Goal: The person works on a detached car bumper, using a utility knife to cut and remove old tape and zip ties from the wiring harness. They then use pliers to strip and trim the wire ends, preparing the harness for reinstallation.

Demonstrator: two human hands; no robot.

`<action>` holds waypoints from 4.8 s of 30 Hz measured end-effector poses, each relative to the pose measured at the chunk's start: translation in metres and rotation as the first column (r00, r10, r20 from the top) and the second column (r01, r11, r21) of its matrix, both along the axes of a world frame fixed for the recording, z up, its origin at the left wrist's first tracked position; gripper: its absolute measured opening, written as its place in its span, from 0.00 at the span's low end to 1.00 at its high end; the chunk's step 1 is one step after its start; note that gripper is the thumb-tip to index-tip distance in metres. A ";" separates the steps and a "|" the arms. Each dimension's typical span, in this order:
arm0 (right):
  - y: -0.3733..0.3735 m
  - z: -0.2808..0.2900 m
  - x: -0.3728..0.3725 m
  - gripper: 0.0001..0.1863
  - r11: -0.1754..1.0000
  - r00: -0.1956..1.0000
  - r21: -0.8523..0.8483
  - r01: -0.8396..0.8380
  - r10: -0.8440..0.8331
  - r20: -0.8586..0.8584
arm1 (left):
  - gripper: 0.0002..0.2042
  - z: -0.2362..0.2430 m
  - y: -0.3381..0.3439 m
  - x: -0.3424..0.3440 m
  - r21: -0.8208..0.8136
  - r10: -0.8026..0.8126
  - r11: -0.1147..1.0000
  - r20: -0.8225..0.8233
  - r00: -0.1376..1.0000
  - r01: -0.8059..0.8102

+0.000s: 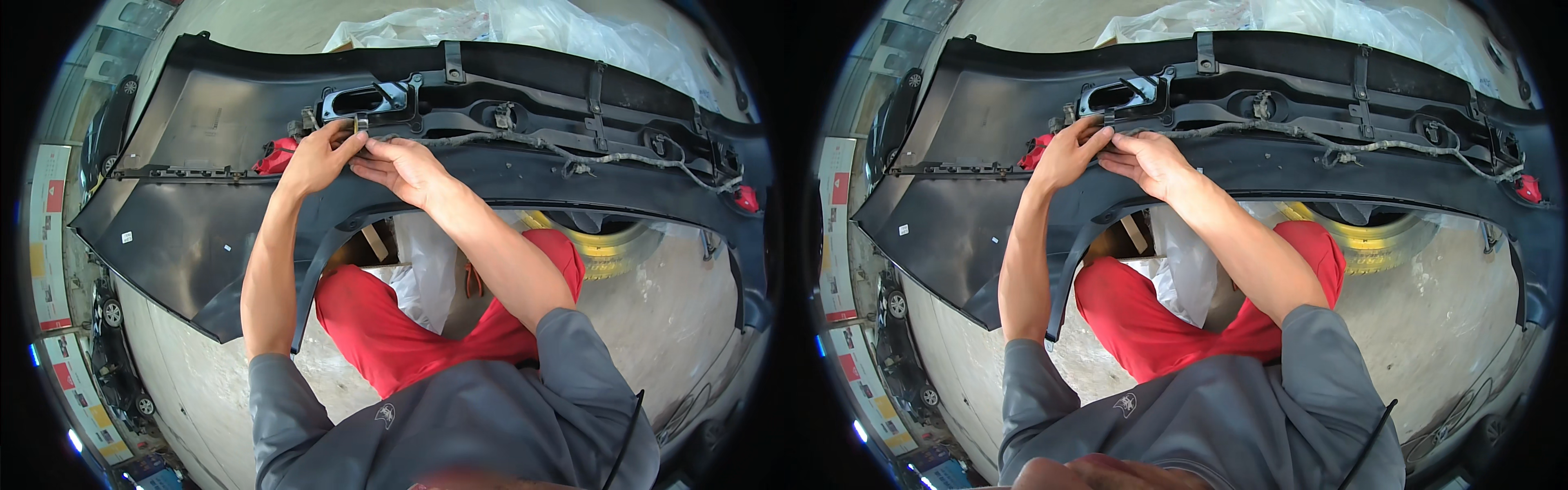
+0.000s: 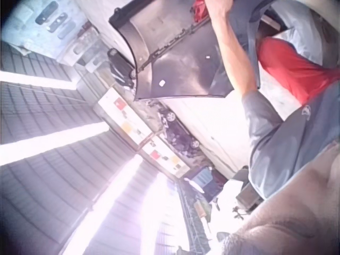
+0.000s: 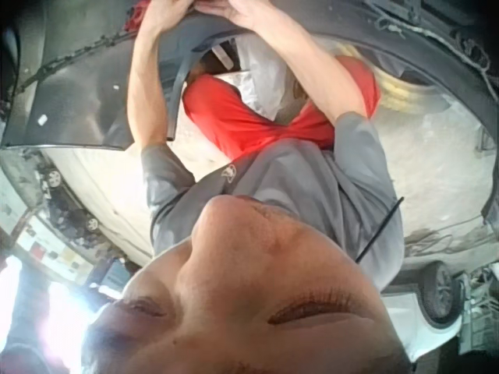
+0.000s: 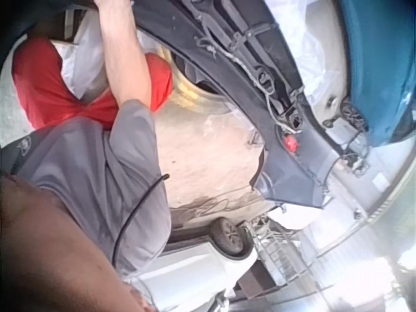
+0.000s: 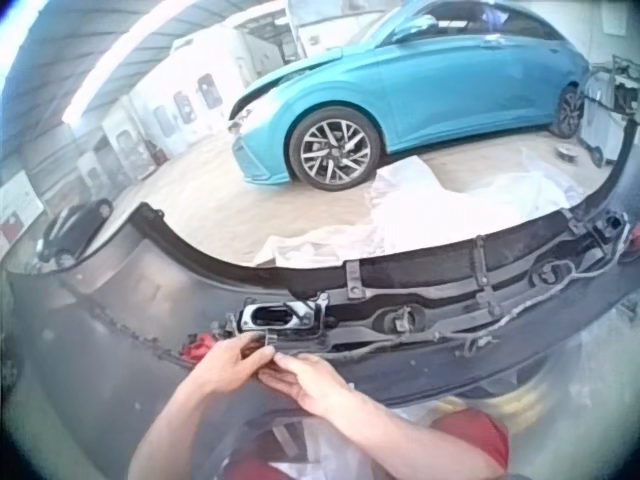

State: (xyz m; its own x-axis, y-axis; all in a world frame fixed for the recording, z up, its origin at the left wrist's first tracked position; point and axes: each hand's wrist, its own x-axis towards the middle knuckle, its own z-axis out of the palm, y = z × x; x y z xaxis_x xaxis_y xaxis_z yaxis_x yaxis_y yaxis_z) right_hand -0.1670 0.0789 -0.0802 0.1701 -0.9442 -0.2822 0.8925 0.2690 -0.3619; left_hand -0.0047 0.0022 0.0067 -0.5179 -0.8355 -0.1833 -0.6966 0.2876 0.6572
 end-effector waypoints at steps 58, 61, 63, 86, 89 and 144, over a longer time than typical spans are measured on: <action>0.002 0.000 0.004 0.23 0.997 0.953 0.020 -0.070 0.073 -0.296 | 0.16 0.024 0.014 0.026 -0.240 -0.269 0.931 0.061 0.961 0.275; 0.007 0.009 0.003 0.30 0.995 0.948 0.002 -0.097 0.093 -0.305 | 0.14 0.020 0.014 0.027 -0.317 -0.302 0.892 0.113 0.947 0.322; 0.007 0.012 0.003 0.34 0.993 0.948 -0.016 -0.115 0.105 -0.301 | 0.14 0.012 0.010 0.032 -0.412 -0.324 0.831 0.190 0.927 0.375; 0.008 -0.007 0.018 0.35 0.993 0.899 -0.117 -0.032 -0.023 -0.438 | 0.11 0.012 0.013 0.026 -0.330 -0.145 0.919 0.218 0.965 0.213; 0.008 -0.006 0.024 0.33 0.995 0.887 -0.099 0.024 -0.067 -0.458 | 0.11 0.011 0.014 0.026 -0.369 -0.160 0.899 0.221 0.962 0.234; -0.004 -0.008 0.020 0.08 0.991 0.962 0.047 0.128 -0.113 -0.249 | 0.36 0.002 0.033 0.038 0.236 0.093 0.972 -0.313 0.945 -0.017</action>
